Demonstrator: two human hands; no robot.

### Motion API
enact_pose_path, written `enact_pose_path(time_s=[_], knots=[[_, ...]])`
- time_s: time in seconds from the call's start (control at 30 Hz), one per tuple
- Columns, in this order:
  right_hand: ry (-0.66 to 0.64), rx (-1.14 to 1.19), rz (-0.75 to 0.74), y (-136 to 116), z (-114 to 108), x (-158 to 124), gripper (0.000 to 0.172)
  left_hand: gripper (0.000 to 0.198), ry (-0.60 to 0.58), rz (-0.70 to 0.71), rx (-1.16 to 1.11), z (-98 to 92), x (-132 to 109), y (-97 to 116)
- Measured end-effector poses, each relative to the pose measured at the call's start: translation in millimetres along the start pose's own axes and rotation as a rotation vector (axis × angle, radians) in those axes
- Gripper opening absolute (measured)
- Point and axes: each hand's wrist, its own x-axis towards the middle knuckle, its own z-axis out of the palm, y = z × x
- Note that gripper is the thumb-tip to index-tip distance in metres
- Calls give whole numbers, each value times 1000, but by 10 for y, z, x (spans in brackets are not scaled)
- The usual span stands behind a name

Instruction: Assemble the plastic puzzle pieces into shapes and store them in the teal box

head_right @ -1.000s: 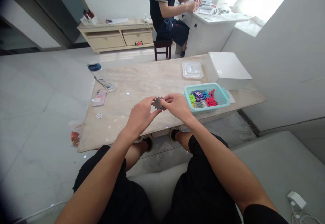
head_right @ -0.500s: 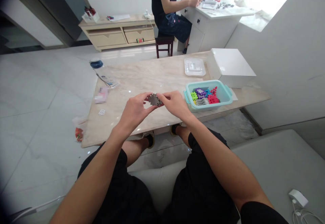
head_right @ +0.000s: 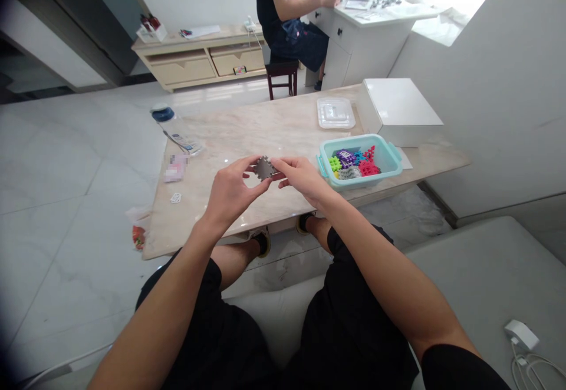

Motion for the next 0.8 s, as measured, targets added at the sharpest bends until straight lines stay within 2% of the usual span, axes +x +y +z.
enact_pose_path(time_s=[0.1, 0.2, 0.27, 0.33, 0.43, 0.63, 0.8], knots=[[-35, -83, -71, -29, -45, -16, 43, 51, 23, -123, -205, -24, 41, -23], [39, -282, -246, -95, -111, -55, 40, 56, 9, -294, -527, -91, 71, -25], [101, -436, -396, -123, -133, -80, 44, 57, -56, -394, -706, -135, 74, -4], [87, -563, -532, -124, -120, -97, 59, 57, -141, -451, -845, -155, 67, 29], [33, -649, -671, -102, -51, -112, 72, 53, -224, -461, -986, -135, 53, 71], [68, -658, -752, -127, 30, -141, 56, 50, -341, -401, -1070, -59, 47, 16], [49, -633, -747, -164, 28, -163, 57, 56, -354, -363, -1074, -38, 42, -34]])
